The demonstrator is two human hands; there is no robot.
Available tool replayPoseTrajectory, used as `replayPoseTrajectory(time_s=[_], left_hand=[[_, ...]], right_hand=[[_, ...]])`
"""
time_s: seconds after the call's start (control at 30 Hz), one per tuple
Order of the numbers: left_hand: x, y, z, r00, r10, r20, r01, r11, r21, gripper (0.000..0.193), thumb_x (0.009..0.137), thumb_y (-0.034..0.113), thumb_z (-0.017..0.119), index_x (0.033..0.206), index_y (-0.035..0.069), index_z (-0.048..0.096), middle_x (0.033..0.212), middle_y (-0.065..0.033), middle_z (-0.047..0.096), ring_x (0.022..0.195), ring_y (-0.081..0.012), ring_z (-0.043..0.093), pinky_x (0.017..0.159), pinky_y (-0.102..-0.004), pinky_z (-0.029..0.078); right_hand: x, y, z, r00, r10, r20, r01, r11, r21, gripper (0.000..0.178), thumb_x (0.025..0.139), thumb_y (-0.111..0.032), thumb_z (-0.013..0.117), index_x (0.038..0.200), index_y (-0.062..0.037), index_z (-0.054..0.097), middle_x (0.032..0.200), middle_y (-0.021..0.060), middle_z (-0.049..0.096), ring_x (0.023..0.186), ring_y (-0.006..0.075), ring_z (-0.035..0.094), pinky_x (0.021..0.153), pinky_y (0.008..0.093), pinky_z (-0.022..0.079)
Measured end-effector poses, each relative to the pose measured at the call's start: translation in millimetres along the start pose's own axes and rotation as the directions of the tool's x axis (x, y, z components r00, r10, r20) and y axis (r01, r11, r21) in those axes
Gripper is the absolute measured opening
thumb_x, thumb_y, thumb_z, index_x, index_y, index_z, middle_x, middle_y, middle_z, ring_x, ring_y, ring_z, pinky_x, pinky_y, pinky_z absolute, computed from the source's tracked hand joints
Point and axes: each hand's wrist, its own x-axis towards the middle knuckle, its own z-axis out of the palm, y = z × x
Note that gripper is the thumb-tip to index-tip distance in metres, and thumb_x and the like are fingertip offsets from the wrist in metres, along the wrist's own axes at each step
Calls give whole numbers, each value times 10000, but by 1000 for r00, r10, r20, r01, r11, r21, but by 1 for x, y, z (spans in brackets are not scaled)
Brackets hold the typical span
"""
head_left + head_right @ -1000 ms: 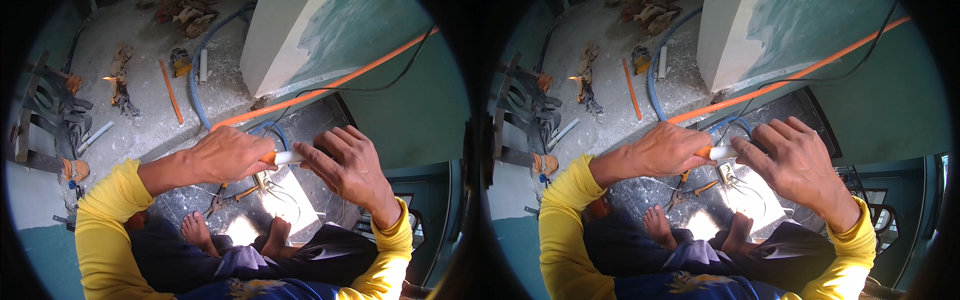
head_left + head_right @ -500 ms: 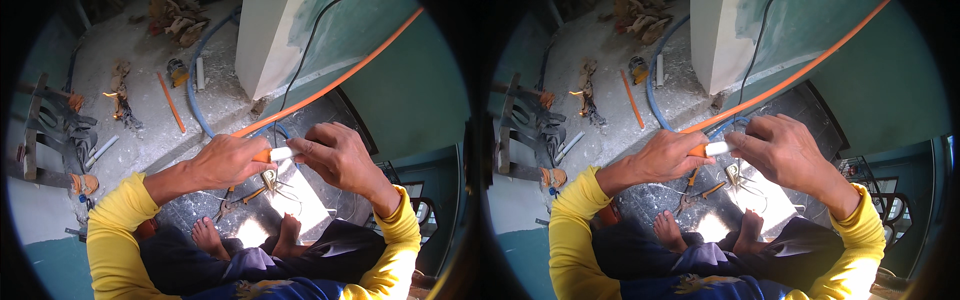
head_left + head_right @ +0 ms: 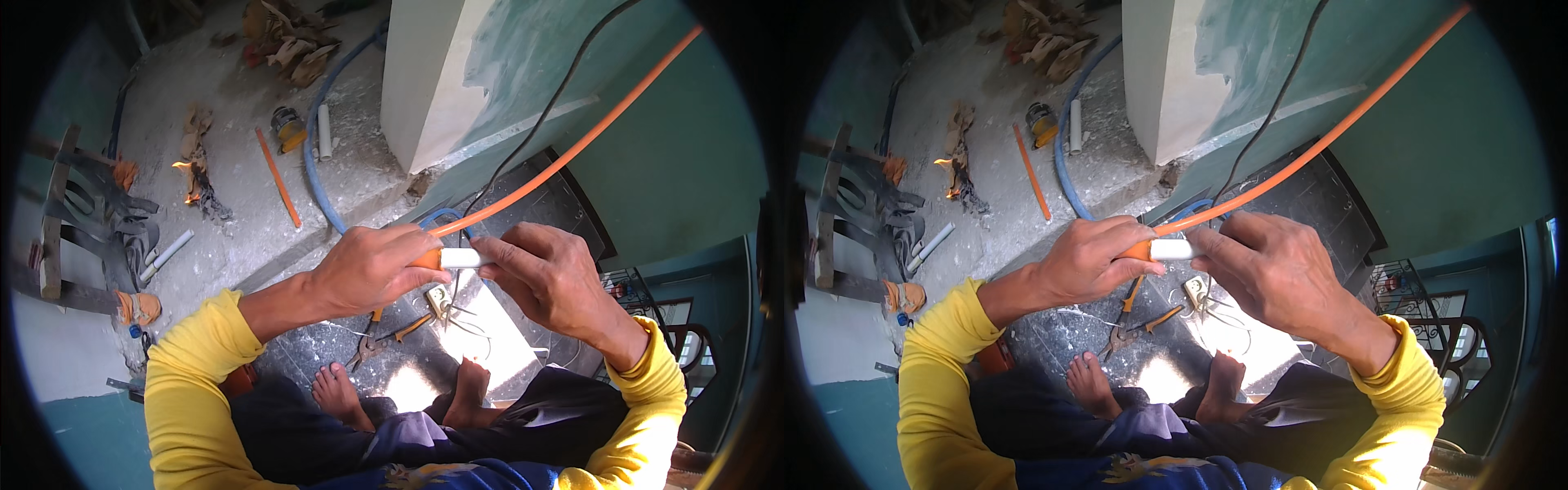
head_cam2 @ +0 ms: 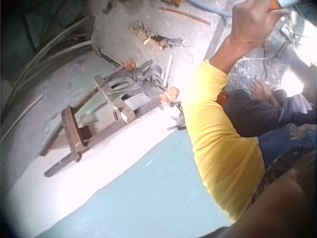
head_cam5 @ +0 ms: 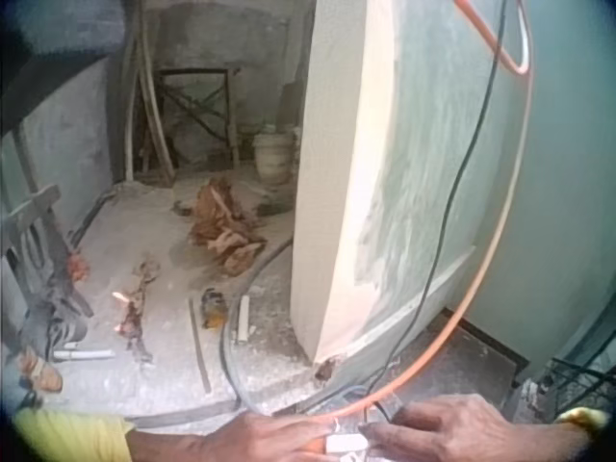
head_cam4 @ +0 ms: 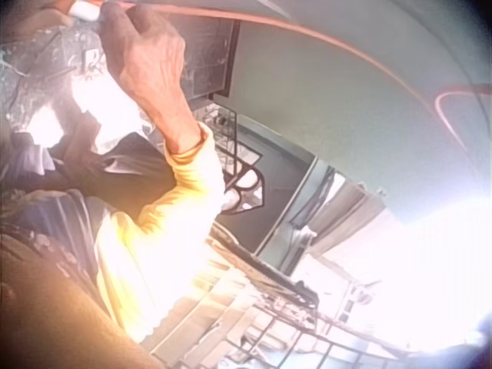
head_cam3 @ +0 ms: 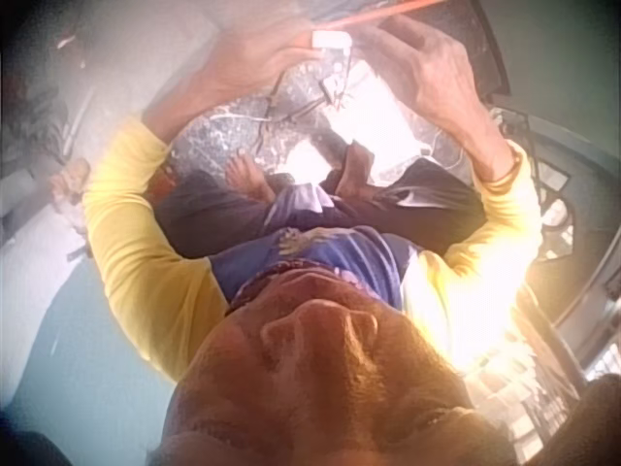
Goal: The person heats an orange plastic pipe with a flame, then inserts a white plastic connector into the heated section. They use pliers to cut the orange pipe and repeat the heating and insertion process.
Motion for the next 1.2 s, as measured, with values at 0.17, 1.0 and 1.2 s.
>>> replayPoseTrajectory(time_s=[0.17,1.0,1.2], left_hand=[[4,0,-3,1000,28,-2,-28,998,-57,406,877,219,905,1131,-41,724,871,-146,711,709,-287,704,602,-384,533],[12,8,-14,997,77,7,-77,997,31,363,840,202,929,1086,1,753,930,-148,786,769,-288,775,630,-364,584],[12,-2,-13,994,57,88,-68,991,119,306,895,205,876,1061,9,710,893,-152,744,752,-341,736,638,-423,563]], right_hand=[[2,-2,-6,995,-84,-62,82,996,-23,402,889,-158,866,1274,-95,767,837,79,648,704,280,647,610,412,509],[0,-18,-9,998,-39,-42,32,989,-141,313,951,-249,806,1230,-123,737,856,44,622,705,267,665,587,426,519],[1,-12,2,993,106,53,-107,994,12,291,964,-262,790,1203,-108,733,865,57,622,754,282,690,598,441,525]])
